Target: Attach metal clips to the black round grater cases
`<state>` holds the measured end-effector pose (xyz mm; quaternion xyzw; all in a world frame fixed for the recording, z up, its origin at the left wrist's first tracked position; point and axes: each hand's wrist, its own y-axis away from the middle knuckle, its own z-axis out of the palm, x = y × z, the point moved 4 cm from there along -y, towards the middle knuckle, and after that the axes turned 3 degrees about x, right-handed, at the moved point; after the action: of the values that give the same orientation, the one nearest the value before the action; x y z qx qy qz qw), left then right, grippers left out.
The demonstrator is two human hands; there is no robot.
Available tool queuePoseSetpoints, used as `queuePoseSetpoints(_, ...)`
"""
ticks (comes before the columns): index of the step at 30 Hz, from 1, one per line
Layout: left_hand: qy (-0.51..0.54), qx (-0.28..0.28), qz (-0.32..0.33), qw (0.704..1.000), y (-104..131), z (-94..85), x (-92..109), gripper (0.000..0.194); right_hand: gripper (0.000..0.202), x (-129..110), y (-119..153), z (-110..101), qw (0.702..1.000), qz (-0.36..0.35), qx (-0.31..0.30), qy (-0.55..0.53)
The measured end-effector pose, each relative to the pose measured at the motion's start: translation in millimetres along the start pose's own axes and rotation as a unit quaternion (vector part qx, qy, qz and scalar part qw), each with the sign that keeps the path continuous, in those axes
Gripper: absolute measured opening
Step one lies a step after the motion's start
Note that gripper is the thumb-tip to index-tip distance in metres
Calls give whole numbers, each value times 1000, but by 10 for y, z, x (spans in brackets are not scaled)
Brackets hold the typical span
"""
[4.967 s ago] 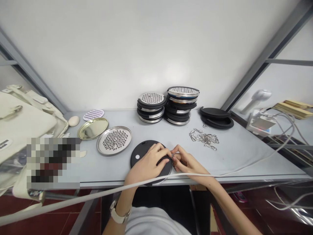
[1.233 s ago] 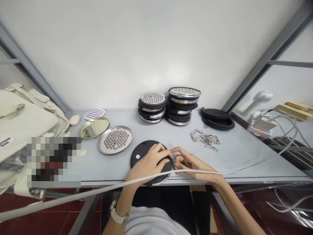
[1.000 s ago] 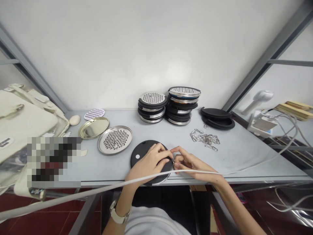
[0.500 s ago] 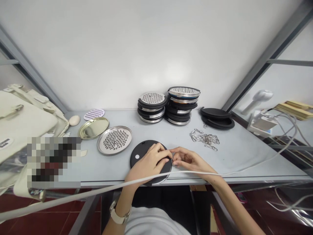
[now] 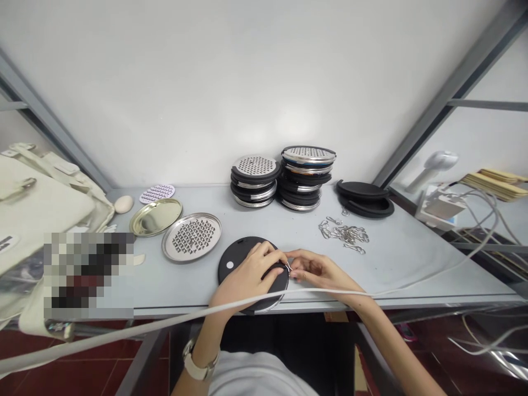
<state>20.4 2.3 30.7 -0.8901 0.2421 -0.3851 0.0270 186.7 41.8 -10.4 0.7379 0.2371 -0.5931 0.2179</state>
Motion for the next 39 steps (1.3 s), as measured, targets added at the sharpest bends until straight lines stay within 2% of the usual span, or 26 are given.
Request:
queuePoseSetpoints(6,-33,-5,-8,999,2,-4,-14,9,42,17,5,-1,1000,0,1,-17)
queuePoseSetpoints(12,-47,-82,21,995,-122,-76,-35,7,40,20,7,-5,1000,-6,4,-24)
queuePoseSetpoints(15,-60,-146,55,986,-275,-119,-76,8,39,18,2,-5,1000,-12,4,-25)
queuePoseSetpoints(19,-81,-192,158,965,-429,-170,-135,13,38,29,-8,-11,1000,-11,10,-20)
queuePoseSetpoints(23,-131,-185,244,943,-450,-165,-176,13,39,52,-10,-13,1000,3,11,-27)
queuePoseSetpoints(27,-205,-144,286,925,-438,-66,-160,10,37,63,-11,-27,999,11,23,-31)
queuePoseSetpoints(33,-223,-106,283,927,-433,30,-147,14,34,75,-14,-50,998,16,37,-43)
queuePoseSetpoints(39,-242,-120,248,930,-392,11,-192,10,38,70,-21,-32,997,17,18,-68)
